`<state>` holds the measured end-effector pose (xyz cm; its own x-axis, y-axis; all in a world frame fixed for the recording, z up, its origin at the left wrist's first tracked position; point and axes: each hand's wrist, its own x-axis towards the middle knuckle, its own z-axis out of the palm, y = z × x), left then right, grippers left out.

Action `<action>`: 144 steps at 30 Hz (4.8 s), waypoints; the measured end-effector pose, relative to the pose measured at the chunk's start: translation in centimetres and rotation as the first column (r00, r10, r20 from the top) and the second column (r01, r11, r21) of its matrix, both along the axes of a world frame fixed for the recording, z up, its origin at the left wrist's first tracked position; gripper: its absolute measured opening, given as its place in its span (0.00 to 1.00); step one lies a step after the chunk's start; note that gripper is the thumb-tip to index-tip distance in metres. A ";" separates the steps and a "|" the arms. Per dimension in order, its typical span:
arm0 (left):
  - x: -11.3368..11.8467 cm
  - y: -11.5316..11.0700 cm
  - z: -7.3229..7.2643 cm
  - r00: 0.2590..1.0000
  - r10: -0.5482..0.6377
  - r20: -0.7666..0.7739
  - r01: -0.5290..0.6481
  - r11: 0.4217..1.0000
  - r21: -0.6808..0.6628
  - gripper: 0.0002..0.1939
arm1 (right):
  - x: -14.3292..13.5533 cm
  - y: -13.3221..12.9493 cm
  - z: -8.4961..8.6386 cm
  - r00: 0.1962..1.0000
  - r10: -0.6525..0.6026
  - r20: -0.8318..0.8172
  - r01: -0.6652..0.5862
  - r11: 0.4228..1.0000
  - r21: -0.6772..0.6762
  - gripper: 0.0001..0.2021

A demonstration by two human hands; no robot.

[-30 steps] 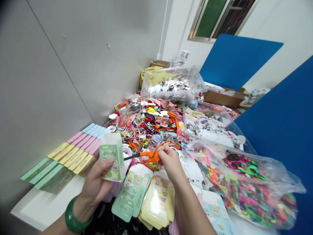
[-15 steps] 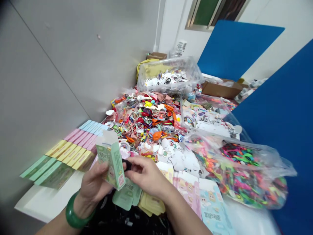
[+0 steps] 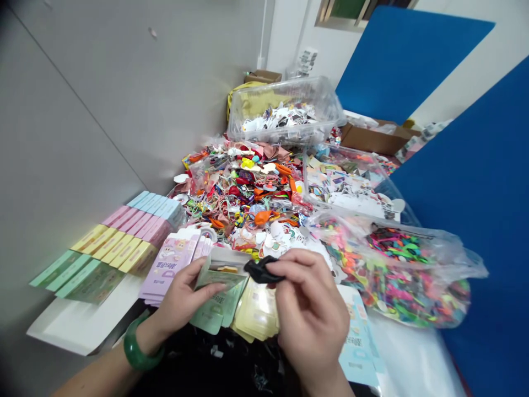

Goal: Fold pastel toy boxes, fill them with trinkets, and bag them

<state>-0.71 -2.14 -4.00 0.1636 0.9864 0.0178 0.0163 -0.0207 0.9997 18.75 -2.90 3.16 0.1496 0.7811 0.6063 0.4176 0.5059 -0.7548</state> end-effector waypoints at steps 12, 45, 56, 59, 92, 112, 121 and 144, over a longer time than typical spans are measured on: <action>0.8 -0.5 -0.2 0.996 -0.002 -0.084 0.009 0.997 0.081 0.13 | -1.8 0.3 -0.7 0.917 -0.066 0.394 0.009 0.990 0.144 0.15; 1.5 -0.2 0.2 0.999 0.010 0.049 -0.012 0.999 0.045 0.16 | -2.1 -0.2 0.2 0.906 0.348 0.239 -0.312 0.934 -0.175 0.13; 1.6 -0.5 -0.7 1.000 0.004 0.000 -0.004 0.987 0.161 0.21 | -3.8 -0.5 -0.9 0.616 0.314 0.723 -0.330 0.936 -0.125 0.18; 1.6 -0.3 -0.8 1.000 -0.016 -0.014 0.018 0.989 0.146 0.19 | -4.4 -0.5 -1.7 0.593 0.300 0.748 -0.226 0.953 -0.203 0.17; -2.2 1.3 -0.9 0.982 -0.060 -0.181 0.119 0.934 0.336 0.08 | 0.0 1.8 -7.6 0.849 0.415 0.328 -0.374 0.909 -0.181 0.09; -2.0 1.4 -2.4 0.940 0.114 -0.322 0.126 0.760 0.637 0.10 | 0.3 2.3 -8.6 0.790 0.373 0.486 -0.407 0.913 -0.037 0.15; -0.5 1.3 -3.2 0.949 0.128 -0.289 0.092 0.763 0.640 0.09 | 1.0 2.2 -8.8 0.746 0.279 0.605 -0.382 0.923 0.046 0.16; -16.5 -7.4 -4.3 0.161 0.794 -0.586 -0.495 0.578 0.648 0.05 | -2.4 3.6 -8.5 0.727 0.311 0.613 0.210 0.749 -0.629 0.25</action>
